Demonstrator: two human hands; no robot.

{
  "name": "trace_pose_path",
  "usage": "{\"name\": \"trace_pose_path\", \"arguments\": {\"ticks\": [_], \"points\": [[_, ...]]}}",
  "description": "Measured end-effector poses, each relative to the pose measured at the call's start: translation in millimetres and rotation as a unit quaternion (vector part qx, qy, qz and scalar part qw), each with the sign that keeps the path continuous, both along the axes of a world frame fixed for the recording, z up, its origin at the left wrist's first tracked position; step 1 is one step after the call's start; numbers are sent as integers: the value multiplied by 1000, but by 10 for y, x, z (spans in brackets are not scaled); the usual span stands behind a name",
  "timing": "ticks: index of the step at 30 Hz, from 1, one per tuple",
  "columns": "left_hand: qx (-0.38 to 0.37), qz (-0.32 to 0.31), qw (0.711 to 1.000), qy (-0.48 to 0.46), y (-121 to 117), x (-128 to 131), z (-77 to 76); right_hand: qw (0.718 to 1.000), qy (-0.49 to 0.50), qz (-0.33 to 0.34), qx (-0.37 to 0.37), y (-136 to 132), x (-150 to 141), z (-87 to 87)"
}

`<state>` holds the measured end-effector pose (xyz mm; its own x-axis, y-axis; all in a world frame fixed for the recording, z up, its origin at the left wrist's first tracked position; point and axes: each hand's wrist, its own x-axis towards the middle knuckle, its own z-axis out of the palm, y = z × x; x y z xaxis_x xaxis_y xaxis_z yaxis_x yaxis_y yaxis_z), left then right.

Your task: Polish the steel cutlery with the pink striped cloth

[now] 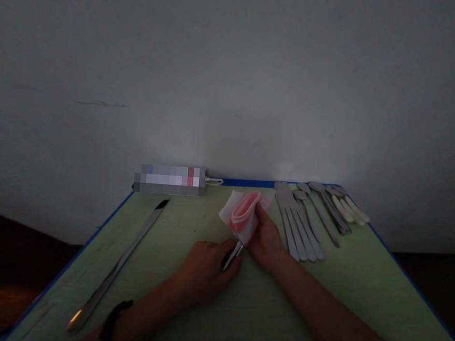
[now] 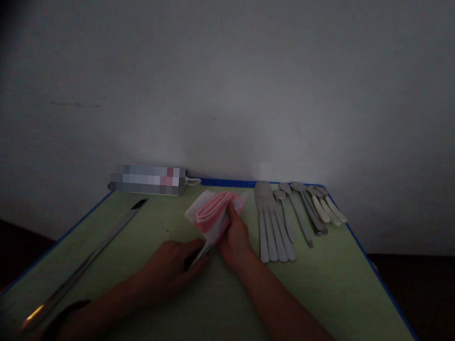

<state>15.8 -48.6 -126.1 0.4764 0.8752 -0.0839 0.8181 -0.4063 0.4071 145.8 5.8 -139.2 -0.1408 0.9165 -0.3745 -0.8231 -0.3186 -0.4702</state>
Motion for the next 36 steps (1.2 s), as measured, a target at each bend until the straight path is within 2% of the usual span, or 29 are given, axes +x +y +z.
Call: {"name": "trace_pose_path", "arguments": {"ticks": [6, 10, 15, 18, 25, 36], "points": [[-14, -15, 1000, -16, 38, -16, -11, 998, -33, 37, 48, -48, 5, 34], [-25, -9, 999, -45, 31, -17, 5, 997, -9, 52, 53, -40, 11, 27], [-83, 32, 981, -170, 51, -62, 24, 992, 33, 60, 104, -19, 28, -40], [-121, 63, 965, -225, 71, -78, 11, 994, 21, 56, 96, -6, 16, -88], [-114, -1, 983, -146, 40, -35, -4, 998, 45, -29, 43, 4, -8, -13], [-30, -8, 998, -62, 26, -19, -11, 999, 31, 15, 38, 4, 2, -13]]}}
